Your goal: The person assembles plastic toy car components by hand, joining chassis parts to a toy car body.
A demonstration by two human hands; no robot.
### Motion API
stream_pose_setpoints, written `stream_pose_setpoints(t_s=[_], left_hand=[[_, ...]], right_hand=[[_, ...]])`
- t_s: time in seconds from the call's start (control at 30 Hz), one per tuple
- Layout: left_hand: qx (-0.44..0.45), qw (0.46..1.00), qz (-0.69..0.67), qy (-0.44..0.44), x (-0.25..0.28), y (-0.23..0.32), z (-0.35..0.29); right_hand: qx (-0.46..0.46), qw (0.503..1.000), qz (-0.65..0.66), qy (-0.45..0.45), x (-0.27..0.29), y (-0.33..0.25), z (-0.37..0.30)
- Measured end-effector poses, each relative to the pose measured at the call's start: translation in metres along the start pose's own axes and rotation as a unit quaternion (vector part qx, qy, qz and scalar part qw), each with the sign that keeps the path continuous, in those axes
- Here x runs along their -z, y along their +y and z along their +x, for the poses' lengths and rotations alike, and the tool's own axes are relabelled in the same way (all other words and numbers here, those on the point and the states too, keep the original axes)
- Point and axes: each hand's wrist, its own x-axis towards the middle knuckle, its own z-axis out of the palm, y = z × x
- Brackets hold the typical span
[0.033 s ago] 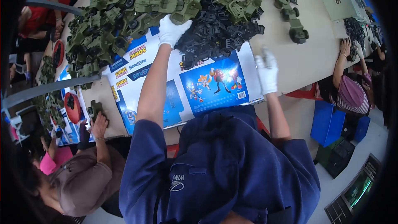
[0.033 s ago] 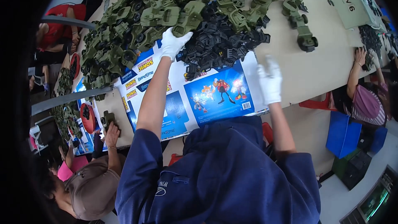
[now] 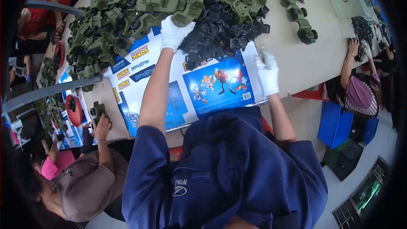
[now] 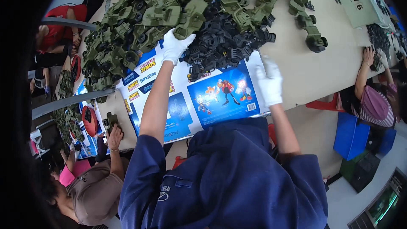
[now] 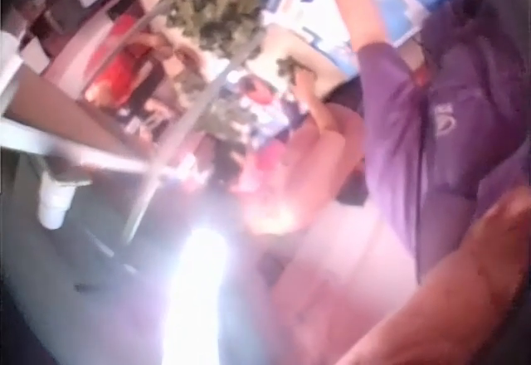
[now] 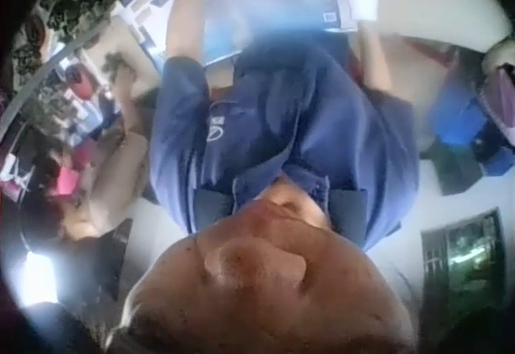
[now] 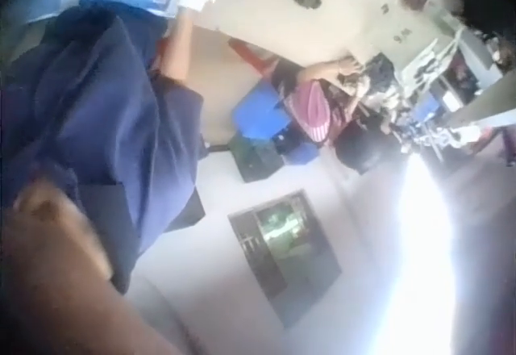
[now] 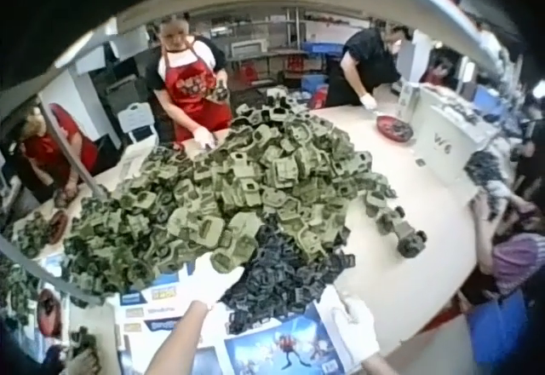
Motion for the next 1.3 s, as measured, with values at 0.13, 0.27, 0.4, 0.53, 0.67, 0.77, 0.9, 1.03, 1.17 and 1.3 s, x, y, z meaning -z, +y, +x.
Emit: stream_pose_setpoints(t_s=[0.13,0.27,0.4,0.53,0.67,0.77,0.9,1.03,1.17,1.3], left_hand=[[-0.034,0.998,-0.006,0.054,0.026,0.004,-0.081],[0.087,0.99,0.079,0.076,0.055,0.004,-0.198],[0.168,0.973,0.116,0.107,0.044,-0.04,-0.289],[0.174,0.968,0.169,0.062,0.044,-0.066,-0.323],[0.159,0.963,0.213,0.039,0.067,-0.05,-0.283],[0.176,0.979,0.047,-0.087,0.069,-0.048,-0.246],[0.158,0.976,0.085,-0.122,0.045,-0.052,-0.219],[0.173,0.978,-0.002,-0.12,0.047,-0.048,-0.216],[0.112,0.983,-0.081,-0.125,0.061,-0.024,-0.23],[0.078,0.962,-0.152,-0.212,0.077,0.014,-0.231]], right_hand=[[0.046,0.995,0.07,-0.061,-0.028,-0.057,0.004],[0.103,0.988,-0.066,-0.091,-0.049,-0.105,0.023],[0.132,0.935,-0.268,-0.192,-0.07,-0.123,0.035],[0.117,0.98,-0.096,-0.127,-0.075,-0.106,0.036],[0.075,0.992,0.024,-0.101,-0.048,-0.094,0.02],[0.11,0.98,-0.091,-0.14,-0.026,-0.083,-0.006],[0.166,0.956,-0.139,-0.196,-0.018,-0.053,-0.042],[0.101,0.987,-0.015,-0.121,-0.008,-0.06,-0.045],[0.083,0.993,0.061,-0.055,-0.007,-0.101,-0.023],[0.176,0.964,0.131,-0.151,-0.025,-0.131,-0.005]])
